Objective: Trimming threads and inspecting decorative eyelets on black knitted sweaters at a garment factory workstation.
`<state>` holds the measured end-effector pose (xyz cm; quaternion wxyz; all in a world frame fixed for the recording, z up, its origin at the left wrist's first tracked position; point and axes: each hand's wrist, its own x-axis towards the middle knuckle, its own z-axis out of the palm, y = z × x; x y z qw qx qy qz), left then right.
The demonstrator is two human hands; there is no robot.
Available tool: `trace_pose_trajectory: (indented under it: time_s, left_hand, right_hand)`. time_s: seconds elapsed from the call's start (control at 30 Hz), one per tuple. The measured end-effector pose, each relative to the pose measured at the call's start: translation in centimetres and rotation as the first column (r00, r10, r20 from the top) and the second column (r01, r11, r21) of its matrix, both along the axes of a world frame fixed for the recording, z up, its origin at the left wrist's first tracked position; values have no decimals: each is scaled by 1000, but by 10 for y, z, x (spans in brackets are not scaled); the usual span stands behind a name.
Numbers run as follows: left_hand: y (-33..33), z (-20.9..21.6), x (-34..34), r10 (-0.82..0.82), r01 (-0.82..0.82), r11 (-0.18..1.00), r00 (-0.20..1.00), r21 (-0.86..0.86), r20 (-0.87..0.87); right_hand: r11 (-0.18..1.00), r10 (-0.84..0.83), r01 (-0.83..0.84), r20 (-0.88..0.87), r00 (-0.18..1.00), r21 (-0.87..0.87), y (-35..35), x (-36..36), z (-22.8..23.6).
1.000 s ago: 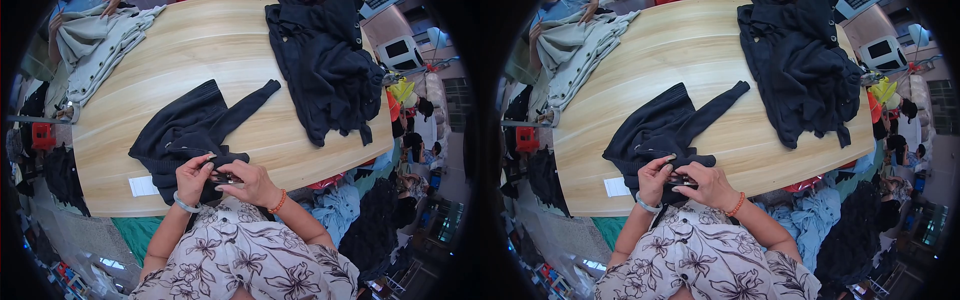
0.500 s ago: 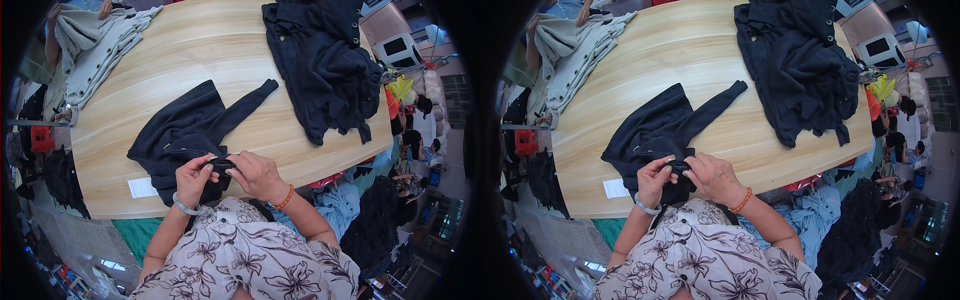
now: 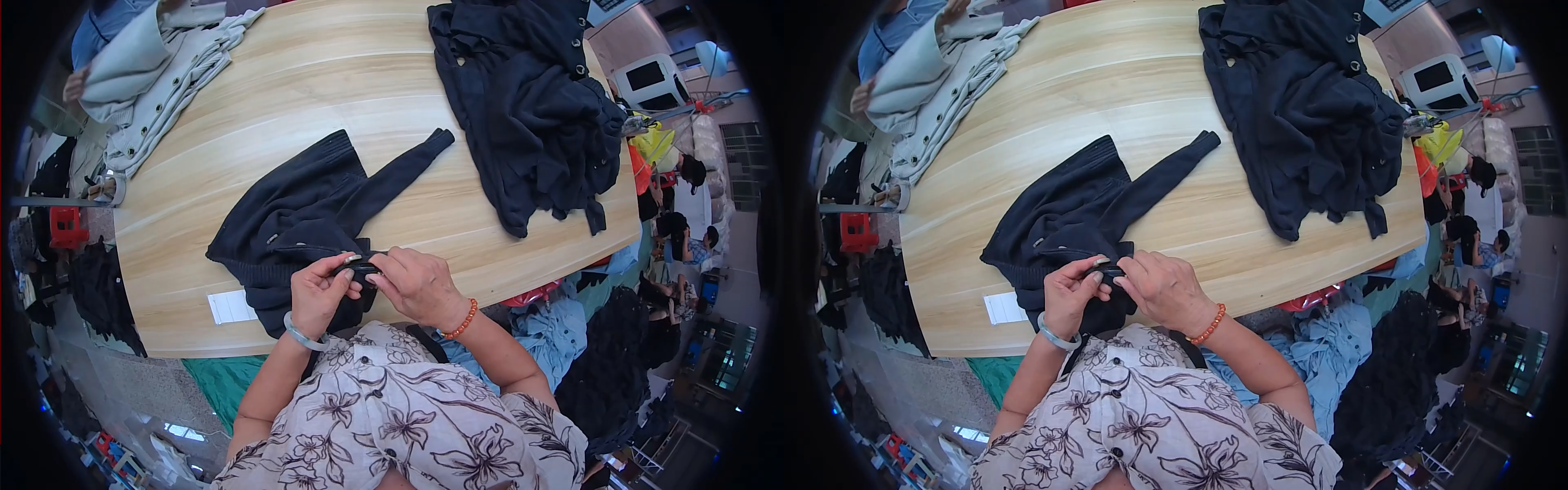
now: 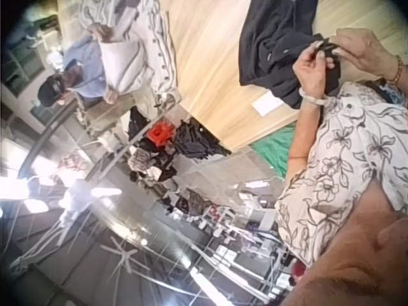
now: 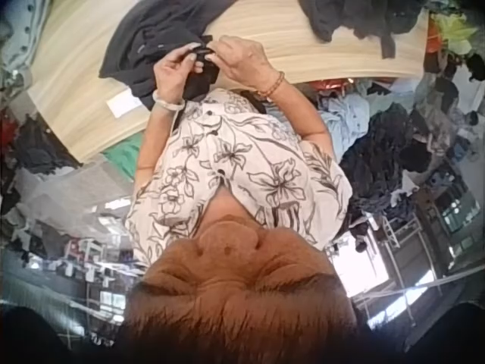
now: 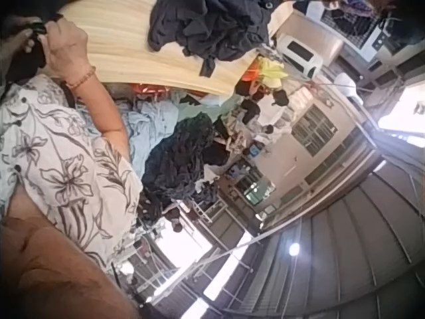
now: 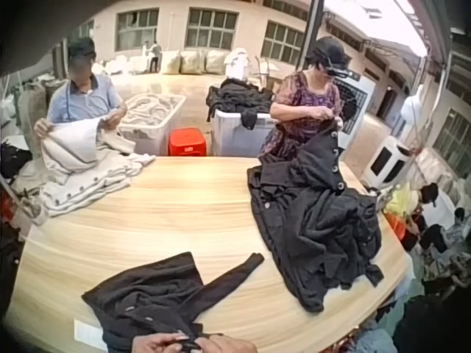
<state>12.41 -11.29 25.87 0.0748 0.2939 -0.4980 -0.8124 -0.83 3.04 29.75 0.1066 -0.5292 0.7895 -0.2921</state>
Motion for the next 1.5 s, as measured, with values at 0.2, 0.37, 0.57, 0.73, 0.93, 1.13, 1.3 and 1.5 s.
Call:
trace_pose_trajectory:
  time_s: [0.2, 0.37, 0.57, 0.73, 0.93, 1.13, 1.3, 1.5]
  left_hand:
    - [0, -1, -1, 6, -6, 1000, 1000, 14, 14]
    - [5, 0, 1, 8, -9, 999, 1000, 50, 20]
    - [8, -2, 0, 17, -18, 998, 999, 61, 29]
    - [-1, -2, -7, 35, -38, 993, 999, 110, 29]
    - [-3, -1, -3, 57, -62, 992, 997, 111, 43]
    - [7, -15, -2, -65, 67, 995, 997, 79, -33]
    - [6, -15, 8, -50, 51, 999, 997, 5, -64]
    - [-6, -17, 18, -54, 55, 998, 995, 11, -88]
  right_hand:
    - [1000, -11, 11, 55, 998, -14, 3, -2, -5]
    - [1000, -6, 7, 58, 998, -14, 5, 0, -3]
    - [1000, -13, 14, 28, 1000, -28, 5, -1, -10]
    - [994, -72, 86, 175, 982, -69, 1, -7, -9]
    - [989, -40, 55, 111, 993, -135, -6, -5, -6]
    - [947, -283, 321, 475, 833, 0, 3, 2, -14]
    - [978, -109, 203, 711, 695, -48, -12, 0, -29]
    - [990, 68, -18, 356, 932, -143, -28, 0, -9]
